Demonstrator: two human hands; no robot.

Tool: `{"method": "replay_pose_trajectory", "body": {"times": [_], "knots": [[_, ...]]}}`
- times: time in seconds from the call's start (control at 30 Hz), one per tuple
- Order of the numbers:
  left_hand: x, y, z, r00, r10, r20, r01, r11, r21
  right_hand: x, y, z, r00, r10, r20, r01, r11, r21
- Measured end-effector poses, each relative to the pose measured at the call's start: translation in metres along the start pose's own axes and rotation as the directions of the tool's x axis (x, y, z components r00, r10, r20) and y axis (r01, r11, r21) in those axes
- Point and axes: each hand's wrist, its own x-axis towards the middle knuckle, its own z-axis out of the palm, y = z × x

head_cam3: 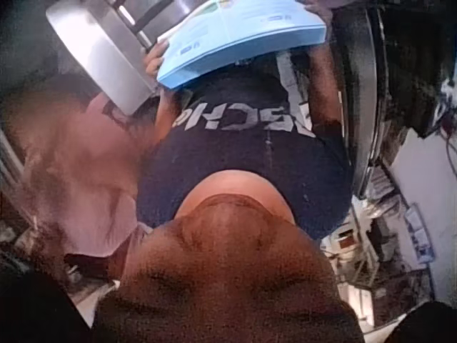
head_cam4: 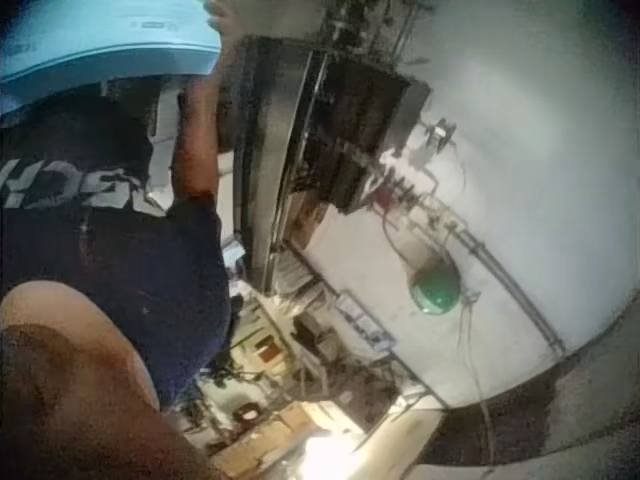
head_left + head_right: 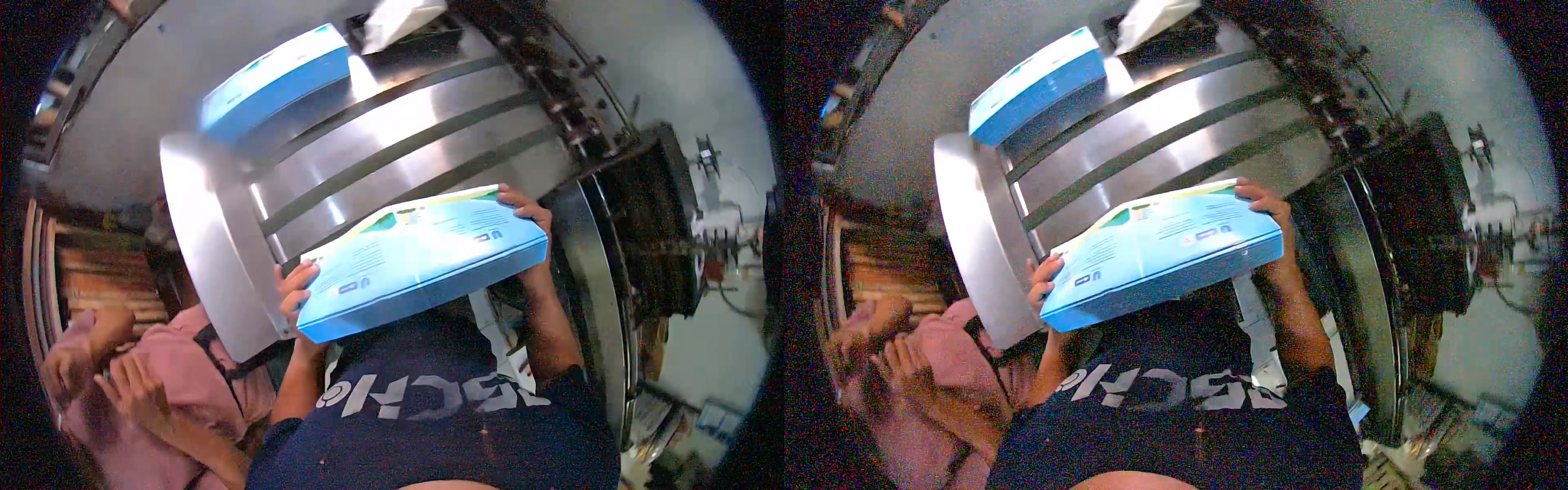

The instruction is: The person organizes stacks of blue paper booklets, picking them up from a metal machine surface and placing them onto a white table to align them.

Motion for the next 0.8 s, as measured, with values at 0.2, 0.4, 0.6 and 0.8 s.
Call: {"method": "replay_pose_trajectory", "body": {"times": [0.2,0.4,0.6,0.8], "knots": [[0.015,0.021,0.016,0.963,-0.121,0.239,0.194,0.93,-0.313,-0.051,-0.051,-0.07,0.999,0.036,-0.04,-0.046,0.95,-0.309],[0.027,0.06,0.053,0.676,-0.341,0.654,0.623,0.738,-0.258,-0.132,-0.129,-0.09,0.974,0.191,-0.122,-0.206,0.97,-0.125],[0.053,0.106,0.127,0.364,-0.163,0.917,0.674,0.726,-0.138,-0.267,-0.18,-0.094,0.698,0.497,-0.515,-0.518,0.848,0.115],[0.05,0.174,0.205,0.11,-0.149,0.983,0.606,0.793,0.052,-0.346,-0.192,-0.067,0.335,0.518,-0.787,-0.644,0.735,0.21]]}}
